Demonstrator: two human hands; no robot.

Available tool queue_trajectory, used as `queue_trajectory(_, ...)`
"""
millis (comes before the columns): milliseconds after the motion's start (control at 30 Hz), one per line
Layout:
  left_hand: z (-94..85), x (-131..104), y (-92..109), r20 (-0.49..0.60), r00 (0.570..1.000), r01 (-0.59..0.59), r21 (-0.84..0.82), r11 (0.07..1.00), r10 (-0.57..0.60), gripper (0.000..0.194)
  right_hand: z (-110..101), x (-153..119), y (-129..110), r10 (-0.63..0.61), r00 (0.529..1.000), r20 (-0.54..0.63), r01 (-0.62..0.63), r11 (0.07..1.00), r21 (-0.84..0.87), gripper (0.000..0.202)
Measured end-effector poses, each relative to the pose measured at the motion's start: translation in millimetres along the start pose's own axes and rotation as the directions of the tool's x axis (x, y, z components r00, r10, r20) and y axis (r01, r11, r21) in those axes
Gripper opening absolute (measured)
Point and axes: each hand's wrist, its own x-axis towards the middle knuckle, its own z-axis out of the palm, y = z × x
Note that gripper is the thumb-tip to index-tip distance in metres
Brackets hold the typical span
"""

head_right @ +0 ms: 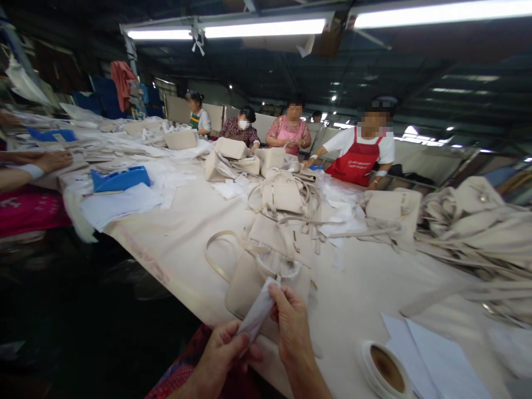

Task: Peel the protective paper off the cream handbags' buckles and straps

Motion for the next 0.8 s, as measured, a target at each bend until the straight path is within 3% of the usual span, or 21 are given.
queue_trajectory(100,-10.6,-1,-11,0.045,0.998,0.05,-0.072,0.996,-0.047,0.055,4,-3,2,0.035,0.999,-0.032,-0.034,0.999,0.016,0.046)
queue_trajectory(167,-18.2,-4,-6,0.019,0.998,0.054,0.034,0.998,-0.055,0.057,5,-3,5,0.029,0.998,-0.047,-0.029,0.999,-0.014,0.045)
queue_trajectory(233,-22.4,-9,10,-0.111,0.986,-0.092,0.285,0.954,0.128,0.048,5,-2,8,-0.006,0.999,-0.052,0.004,0.999,-0.042,0.044)
queue_trajectory(300,-19.1,-12,33,-0.142,0.879,-0.307,0.561,0.769,0.455,0.032,4,0,11,-0.032,0.998,-0.051,0.03,0.999,-0.038,0.044)
queue_trajectory(333,-14.2,-12,44,-0.075,0.819,-0.391,0.652,0.65,0.569,0.026,4,1,12,-0.04,0.998,-0.049,0.039,0.999,-0.021,0.043)
queue_trajectory(367,-7.6,-10,53,0.013,0.779,-0.452,0.704,0.547,0.627,0.024,4,1,13,-0.044,0.998,-0.044,0.044,0.999,-0.002,0.043)
queue_trajectory(400,0.1,-7,60,0.102,0.765,-0.492,0.729,0.476,0.635,0.024,5,1,14,-0.043,0.998,-0.034,0.043,0.999,0.017,0.042)
queue_trajectory(467,15.5,5,63,0.201,0.77,-0.522,0.743,0.418,0.605,0.023,6,1,14,-0.027,1.0,-0.012,0.028,0.998,0.058,0.041)
queue_trajectory(567,29.1,26,54,0.173,0.783,-0.51,0.729,0.457,0.597,0.023,7,-1,13,0.018,0.999,0.03,-0.02,0.995,0.096,0.041)
queue_trajectory(667,31.0,39,41,0.057,0.828,-0.459,0.641,0.615,0.558,0.015,2,0,11,0.038,0.996,0.079,-0.043,0.997,0.06,0.04)
queue_trajectory(800,30.0,41,36,-0.043,0.884,-0.383,0.503,0.775,0.465,0.007,-12,6,9,-0.031,0.992,0.124,0.046,0.992,-0.12,0.043)
